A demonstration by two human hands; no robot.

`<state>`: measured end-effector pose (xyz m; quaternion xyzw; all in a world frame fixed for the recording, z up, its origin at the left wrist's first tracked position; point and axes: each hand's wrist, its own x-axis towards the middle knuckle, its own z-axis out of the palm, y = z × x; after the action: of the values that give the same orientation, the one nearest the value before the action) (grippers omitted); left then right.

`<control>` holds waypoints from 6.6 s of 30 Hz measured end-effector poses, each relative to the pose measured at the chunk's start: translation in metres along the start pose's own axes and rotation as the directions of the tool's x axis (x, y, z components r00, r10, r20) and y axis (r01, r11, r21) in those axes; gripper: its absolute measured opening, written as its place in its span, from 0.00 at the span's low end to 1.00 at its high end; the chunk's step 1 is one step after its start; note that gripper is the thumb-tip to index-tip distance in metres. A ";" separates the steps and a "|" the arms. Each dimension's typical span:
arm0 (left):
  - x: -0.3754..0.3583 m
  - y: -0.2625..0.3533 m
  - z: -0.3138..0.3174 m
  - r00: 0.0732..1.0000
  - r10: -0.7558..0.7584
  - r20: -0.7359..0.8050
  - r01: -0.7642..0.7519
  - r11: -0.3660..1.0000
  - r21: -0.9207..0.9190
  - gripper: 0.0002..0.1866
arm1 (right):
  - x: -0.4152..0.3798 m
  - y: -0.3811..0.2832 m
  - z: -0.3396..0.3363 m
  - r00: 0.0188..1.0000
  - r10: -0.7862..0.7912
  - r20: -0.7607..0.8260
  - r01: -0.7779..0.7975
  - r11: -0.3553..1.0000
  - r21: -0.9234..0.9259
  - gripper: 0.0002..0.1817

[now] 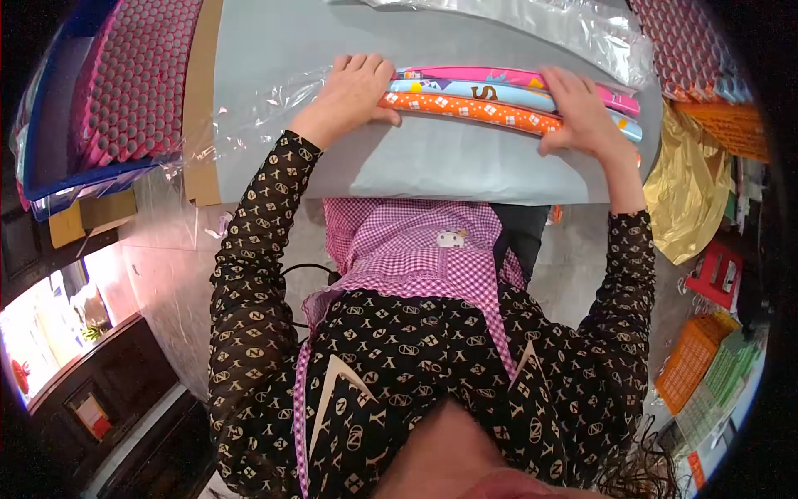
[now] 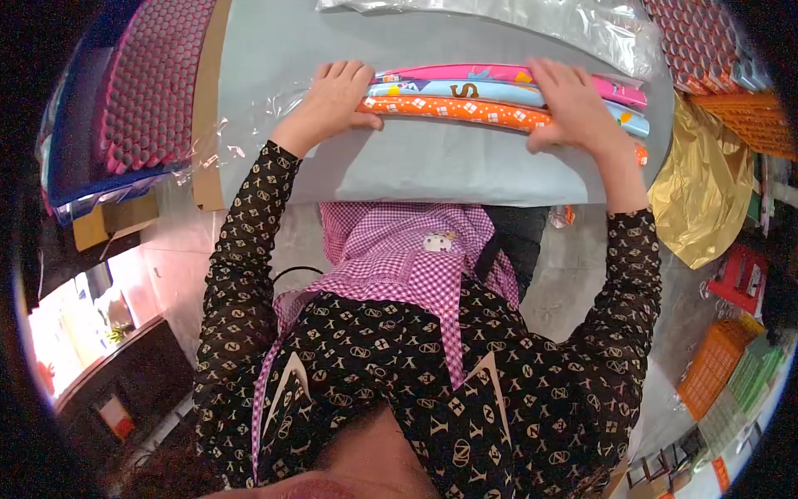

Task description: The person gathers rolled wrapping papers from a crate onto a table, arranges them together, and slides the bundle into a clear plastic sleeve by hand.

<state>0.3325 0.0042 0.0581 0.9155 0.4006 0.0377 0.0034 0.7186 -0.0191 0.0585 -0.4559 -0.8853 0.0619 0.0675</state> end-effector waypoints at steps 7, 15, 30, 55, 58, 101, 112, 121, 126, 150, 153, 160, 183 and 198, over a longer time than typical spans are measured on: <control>0.000 0.001 -0.003 1.000 -0.002 0.017 0.002 1.000 -0.001 0.38 | 0.004 0.007 0.001 1.000 -0.023 0.001 0.022 0.992 0.127 0.49; 0.005 0.003 0.001 0.996 0.079 -0.048 -0.077 0.996 0.039 0.40 | 0.005 0.001 0.002 0.997 -0.039 -0.066 0.049 0.986 0.160 0.43; -0.006 0.003 -0.006 1.000 0.016 -0.015 -0.015 0.999 0.030 0.48 | 0.008 0.001 0.003 0.997 -0.067 -0.049 0.075 0.983 0.170 0.42; 0.022 0.037 0.004 0.992 0.115 -0.055 -0.115 0.993 0.007 0.49 | 0.019 -0.030 0.013 0.994 -0.059 -0.088 0.079 0.966 0.246 0.40; 0.031 0.052 0.009 0.980 0.132 -0.149 -0.137 0.990 -0.022 0.50 | 0.025 -0.038 0.016 0.992 -0.078 -0.101 0.101 0.966 0.240 0.39; -0.016 -0.008 0.005 0.986 0.002 -0.164 0.011 0.997 0.076 0.57 | -0.058 0.014 0.004 0.988 0.131 -0.085 -0.118 0.982 0.147 0.55; -0.016 -0.016 0.021 0.985 -0.016 -0.173 0.018 1.000 0.014 0.53 | -0.042 0.003 0.036 0.988 0.126 -0.094 -0.114 0.986 0.124 0.46; -0.021 -0.001 0.015 0.958 -0.030 -0.285 0.060 0.993 0.100 0.54 | -0.040 -0.032 0.029 0.966 0.148 -0.210 -0.131 0.987 0.093 0.45; -0.016 0.005 0.015 0.959 0.003 -0.284 0.016 0.998 0.067 0.53 | -0.032 -0.041 0.034 0.961 0.162 -0.224 -0.142 0.985 0.103 0.43; -0.013 0.022 0.021 0.955 0.023 -0.297 0.000 0.997 0.078 0.54 | 0.056 -0.124 0.053 0.959 0.117 -0.256 -0.080 0.985 0.151 0.41; -0.011 0.023 0.023 0.977 -0.028 -0.211 0.030 1.000 0.002 0.56 | 0.062 -0.126 0.055 0.957 0.117 -0.264 -0.085 0.988 0.131 0.41; -0.026 0.004 0.007 0.953 0.040 -0.301 -0.057 0.997 -0.046 0.56 | 0.062 -0.126 0.055 0.966 0.102 -0.239 -0.064 0.985 0.162 0.40; -0.024 -0.015 0.007 0.994 0.015 -0.110 -0.015 1.000 0.007 0.47 | 0.012 -0.081 0.031 0.988 0.150 -0.017 -0.127 0.885 0.449 0.51; -0.019 -0.005 0.008 0.984 0.046 -0.173 -0.066 0.991 -0.115 0.47 | 0.010 -0.077 0.045 0.922 0.383 0.059 -0.307 0.629 0.714 0.48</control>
<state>0.3170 -0.0062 0.0485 0.9179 0.3705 0.1400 0.0234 0.6432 -0.0574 0.0284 -0.5575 -0.6834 0.3875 0.2684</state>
